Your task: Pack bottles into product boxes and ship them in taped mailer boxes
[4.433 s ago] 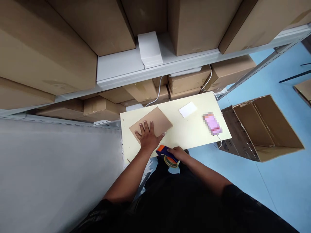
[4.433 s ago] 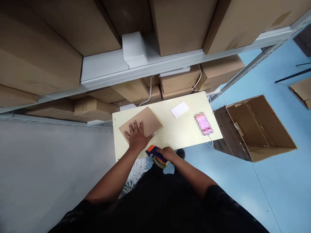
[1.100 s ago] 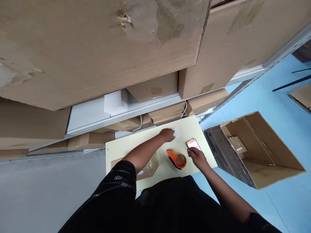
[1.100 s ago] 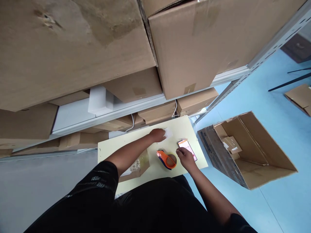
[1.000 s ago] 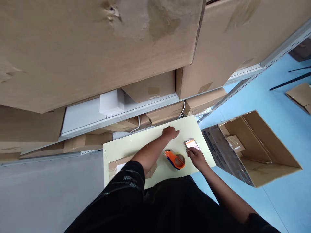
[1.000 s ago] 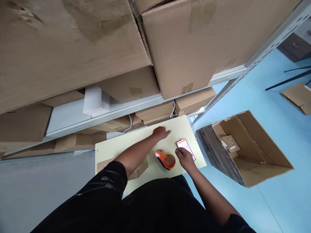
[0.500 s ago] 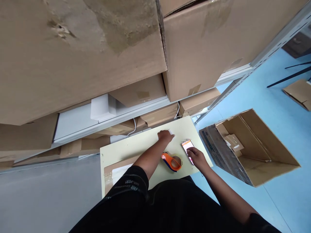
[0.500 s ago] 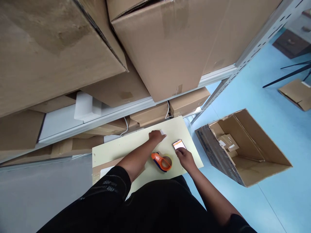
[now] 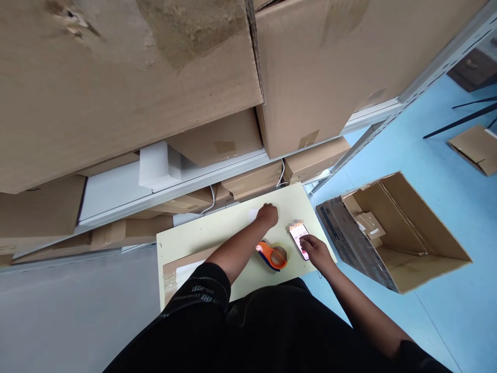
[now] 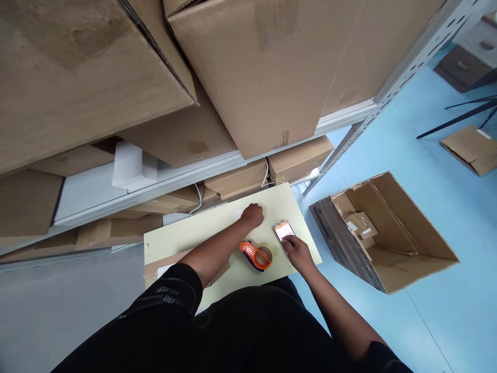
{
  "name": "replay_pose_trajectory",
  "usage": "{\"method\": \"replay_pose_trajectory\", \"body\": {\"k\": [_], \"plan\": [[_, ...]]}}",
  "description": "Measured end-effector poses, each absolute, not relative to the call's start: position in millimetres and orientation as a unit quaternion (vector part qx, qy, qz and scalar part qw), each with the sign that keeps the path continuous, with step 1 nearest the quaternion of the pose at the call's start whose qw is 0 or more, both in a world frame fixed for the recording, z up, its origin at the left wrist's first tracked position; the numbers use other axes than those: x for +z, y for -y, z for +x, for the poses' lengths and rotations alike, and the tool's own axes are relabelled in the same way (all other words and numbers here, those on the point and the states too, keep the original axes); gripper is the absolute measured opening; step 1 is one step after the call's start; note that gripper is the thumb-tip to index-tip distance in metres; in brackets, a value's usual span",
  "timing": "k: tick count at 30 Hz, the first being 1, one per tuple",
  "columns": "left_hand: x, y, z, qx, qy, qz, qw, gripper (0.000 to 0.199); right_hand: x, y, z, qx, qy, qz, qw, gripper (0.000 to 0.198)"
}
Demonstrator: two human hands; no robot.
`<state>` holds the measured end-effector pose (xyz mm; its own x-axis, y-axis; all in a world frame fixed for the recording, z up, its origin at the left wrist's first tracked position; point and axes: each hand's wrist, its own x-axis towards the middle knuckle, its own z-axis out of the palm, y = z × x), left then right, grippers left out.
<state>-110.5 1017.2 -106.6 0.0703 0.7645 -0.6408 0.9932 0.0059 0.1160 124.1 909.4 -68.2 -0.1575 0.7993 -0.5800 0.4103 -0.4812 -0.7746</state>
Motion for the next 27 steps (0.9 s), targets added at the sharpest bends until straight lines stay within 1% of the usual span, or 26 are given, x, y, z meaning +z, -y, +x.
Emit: {"method": "replay_pose_trajectory", "body": {"k": [4,9,11,16,20,22,27], "plan": [[-98,-1002,-112,-0.185,-0.616,0.719,0.264,0.027,-71,-907,121,0.587,0.484,-0.625,0.172,0.038],[-88,-990,-119,-0.161,-0.627,0.719,0.253,0.044,-76,-905,113,0.587,0.497,-0.615,0.174,0.036],[-86,-989,-123,-0.142,-0.642,0.707,0.26,0.048,-78,-904,109,0.584,0.504,-0.613,0.172,0.034],[-88,-987,-132,-0.075,-0.699,0.643,0.303,0.04,-79,-902,98,0.588,0.504,-0.608,0.176,0.032],[-90,-986,-139,0.008,-0.751,0.559,0.352,0.031,-78,-902,90,0.589,0.514,-0.599,0.173,0.032],[-87,-985,-146,0.054,-0.768,0.52,0.371,0.025,-78,-901,86,0.591,0.519,-0.594,0.167,0.032],[-68,-971,-186,0.133,-0.799,0.436,0.393,0.023,-78,-901,77,0.59,0.533,-0.588,0.148,0.03]]}}
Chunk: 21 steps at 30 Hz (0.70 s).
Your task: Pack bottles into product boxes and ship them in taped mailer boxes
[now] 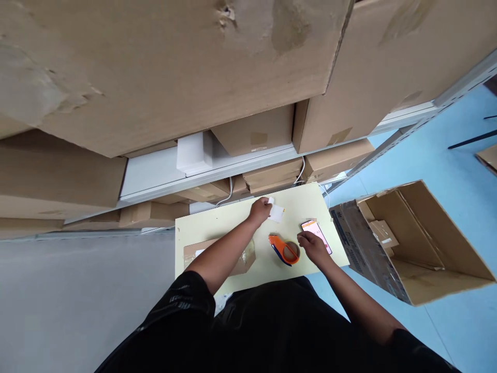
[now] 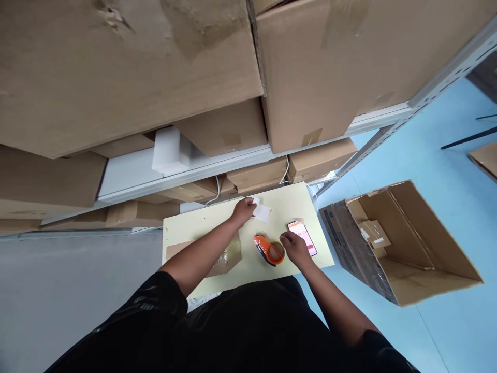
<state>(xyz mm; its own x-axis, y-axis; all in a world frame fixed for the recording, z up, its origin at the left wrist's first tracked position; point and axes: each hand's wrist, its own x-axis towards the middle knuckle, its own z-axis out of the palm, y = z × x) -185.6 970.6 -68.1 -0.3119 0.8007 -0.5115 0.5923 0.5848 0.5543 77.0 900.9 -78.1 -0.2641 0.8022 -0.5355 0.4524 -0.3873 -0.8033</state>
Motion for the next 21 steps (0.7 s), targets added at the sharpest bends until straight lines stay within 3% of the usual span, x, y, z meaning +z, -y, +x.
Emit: {"method": "replay_pose_trajectory", "body": {"k": [4,11,18,21], "plan": [[-57,-958,-231,0.147,-0.815,0.384,0.408,0.015,-77,-908,65,0.513,0.626,-0.576,0.111,0.03],[-63,-948,-276,0.135,-0.825,0.337,0.432,0.024,-91,-961,-18,0.273,0.857,-0.435,0.029,0.038],[-84,-936,-291,0.094,-0.836,0.35,0.411,0.027,-116,-992,-89,0.216,0.883,-0.401,-0.117,0.064],[-88,-932,-295,0.075,-0.836,0.355,0.412,0.026,-124,-993,-94,0.186,0.888,-0.399,-0.134,0.067]]}}
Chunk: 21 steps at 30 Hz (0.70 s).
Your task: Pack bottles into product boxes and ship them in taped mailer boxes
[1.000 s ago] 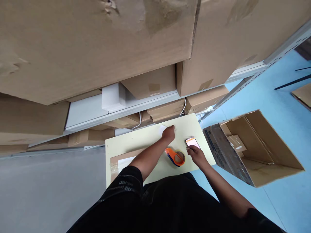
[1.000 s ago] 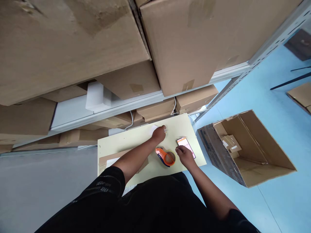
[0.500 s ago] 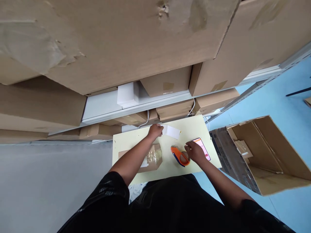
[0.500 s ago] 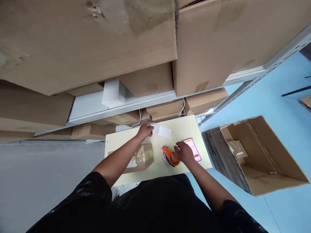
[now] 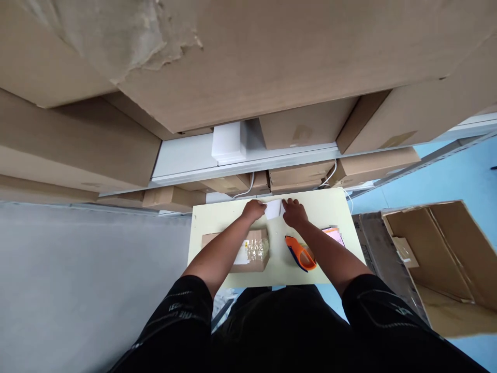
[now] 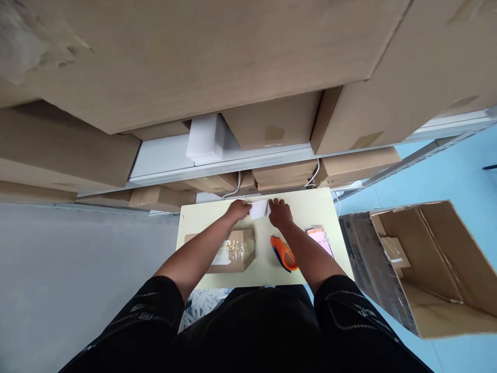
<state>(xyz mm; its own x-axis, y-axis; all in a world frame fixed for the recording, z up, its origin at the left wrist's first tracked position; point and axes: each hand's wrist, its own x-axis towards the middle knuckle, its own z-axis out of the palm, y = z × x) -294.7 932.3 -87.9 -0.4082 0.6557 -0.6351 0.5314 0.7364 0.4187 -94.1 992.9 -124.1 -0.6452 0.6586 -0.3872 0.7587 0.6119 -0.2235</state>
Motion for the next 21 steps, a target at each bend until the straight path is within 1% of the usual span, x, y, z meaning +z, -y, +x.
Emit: {"method": "replay_pose_trajectory", "body": {"k": [3,7,9,14,16,18,20,21], "plan": [[-87,-932,-298,0.051,-0.836,0.362,0.409,0.025,-129,-993,-96,-0.169,-0.891,0.4,0.131,0.069],[-82,-935,-305,0.013,-0.848,0.367,0.381,0.016,-131,-993,-100,-0.163,-0.89,0.403,0.138,0.07],[-78,-934,-313,-0.001,-0.859,0.358,0.367,0.016,-131,-993,-101,-0.16,-0.89,0.403,0.142,0.07],[-49,-910,-342,0.034,-0.878,0.343,0.332,0.018,-126,-997,-101,-0.172,-0.889,0.399,0.145,0.07],[-28,-889,-349,0.093,-0.877,0.342,0.324,0.027,-118,-998,-100,-0.186,-0.882,0.407,0.146,0.071],[-4,-863,-351,0.22,-0.853,0.326,0.343,0.035,-103,-992,-100,-0.216,-0.871,0.422,0.124,0.069],[20,-837,-346,0.372,-0.796,0.295,0.375,0.037,-78,-974,-102,-0.252,-0.867,0.428,0.039,0.066],[32,-825,-342,0.428,-0.767,0.281,0.386,0.038,-63,-960,-103,-0.267,-0.867,0.42,-0.028,0.067]]}}
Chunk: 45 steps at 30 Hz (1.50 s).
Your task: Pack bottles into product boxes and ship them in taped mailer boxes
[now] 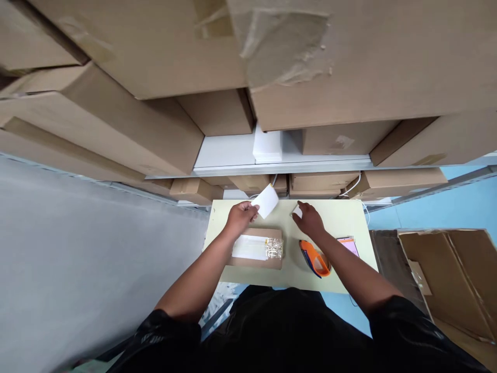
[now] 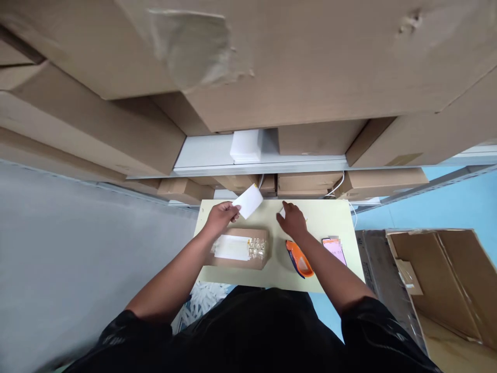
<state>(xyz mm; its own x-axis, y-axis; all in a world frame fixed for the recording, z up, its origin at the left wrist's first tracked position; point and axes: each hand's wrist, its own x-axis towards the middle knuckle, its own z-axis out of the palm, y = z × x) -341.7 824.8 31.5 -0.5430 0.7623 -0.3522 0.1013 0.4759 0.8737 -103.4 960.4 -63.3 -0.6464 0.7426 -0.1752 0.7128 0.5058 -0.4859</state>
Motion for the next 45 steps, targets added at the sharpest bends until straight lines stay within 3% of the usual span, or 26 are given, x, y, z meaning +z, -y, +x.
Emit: {"method": "replay_pose_trajectory", "body": {"k": [2,5,11,15,19,24,35,40,45], "plan": [[52,-803,-331,0.489,-0.727,0.266,0.402,0.039,-32,-925,-111,0.286,0.87,-0.369,0.157,0.076],[77,-776,-313,0.531,-0.682,0.268,0.425,0.038,10,-872,-130,0.306,0.873,-0.291,0.245,0.089],[116,-722,-304,0.519,-0.615,0.358,0.474,0.034,60,-819,-168,0.343,0.814,-0.327,0.336,0.032],[135,-674,-333,0.51,-0.603,0.472,0.39,0.026,86,-786,-179,0.499,0.634,-0.469,0.359,0.041],[136,-642,-371,0.563,-0.628,0.401,0.357,0.028,107,-752,-188,0.622,0.462,-0.489,0.401,0.042],[144,-632,-384,0.584,-0.557,0.382,0.451,0.038,130,-727,-193,0.675,0.411,-0.461,0.403,0.039],[162,-638,-355,0.608,-0.587,0.336,0.417,0.031,146,-732,-171,0.684,0.461,-0.422,0.375,0.039],[152,-637,-334,0.59,-0.576,0.329,0.461,0.029,157,-749,-162,0.697,0.445,-0.389,0.405,0.038],[153,-634,-317,0.557,-0.577,0.355,0.481,0.033,170,-760,-154,0.722,0.452,-0.361,0.38,0.04]]}}
